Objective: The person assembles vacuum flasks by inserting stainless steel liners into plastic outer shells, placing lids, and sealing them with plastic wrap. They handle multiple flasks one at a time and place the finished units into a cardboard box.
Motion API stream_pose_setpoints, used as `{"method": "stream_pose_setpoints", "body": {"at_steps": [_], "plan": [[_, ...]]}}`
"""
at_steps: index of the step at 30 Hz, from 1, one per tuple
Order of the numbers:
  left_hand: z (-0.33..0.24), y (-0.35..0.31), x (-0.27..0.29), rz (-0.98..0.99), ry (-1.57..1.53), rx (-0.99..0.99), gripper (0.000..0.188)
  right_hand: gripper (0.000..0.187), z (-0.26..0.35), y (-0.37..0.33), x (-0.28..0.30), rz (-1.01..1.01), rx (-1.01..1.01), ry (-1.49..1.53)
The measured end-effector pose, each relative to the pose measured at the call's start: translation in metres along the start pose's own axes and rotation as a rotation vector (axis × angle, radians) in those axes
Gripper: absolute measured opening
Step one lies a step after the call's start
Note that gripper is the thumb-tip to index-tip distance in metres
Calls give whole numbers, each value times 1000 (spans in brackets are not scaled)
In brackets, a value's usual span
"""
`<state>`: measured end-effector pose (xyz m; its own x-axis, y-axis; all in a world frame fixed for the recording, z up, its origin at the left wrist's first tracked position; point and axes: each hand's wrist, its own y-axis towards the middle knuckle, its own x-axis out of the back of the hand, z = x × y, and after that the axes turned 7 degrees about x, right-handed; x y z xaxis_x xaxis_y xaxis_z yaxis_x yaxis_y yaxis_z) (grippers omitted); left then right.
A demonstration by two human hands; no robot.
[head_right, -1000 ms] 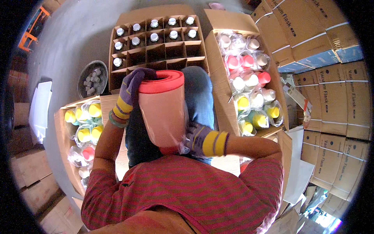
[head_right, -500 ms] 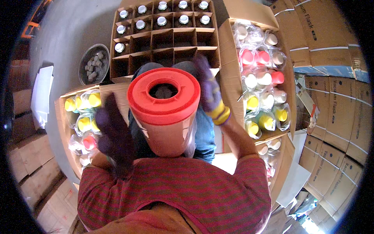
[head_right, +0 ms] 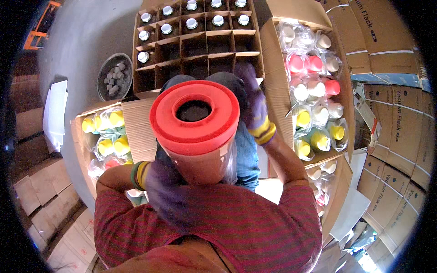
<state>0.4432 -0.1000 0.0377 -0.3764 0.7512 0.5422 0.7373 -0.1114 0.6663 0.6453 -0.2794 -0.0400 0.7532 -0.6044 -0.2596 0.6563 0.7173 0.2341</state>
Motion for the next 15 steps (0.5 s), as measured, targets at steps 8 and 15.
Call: {"method": "stream_pose_setpoints", "body": {"at_steps": [8,15], "plan": [[0,-3,-3,11,-19,-45,66,59,25,15,-30,-71,-6,-23],[10,5,4,50,-51,-97,73,91,20,18,-17,189,145,-98]]}}
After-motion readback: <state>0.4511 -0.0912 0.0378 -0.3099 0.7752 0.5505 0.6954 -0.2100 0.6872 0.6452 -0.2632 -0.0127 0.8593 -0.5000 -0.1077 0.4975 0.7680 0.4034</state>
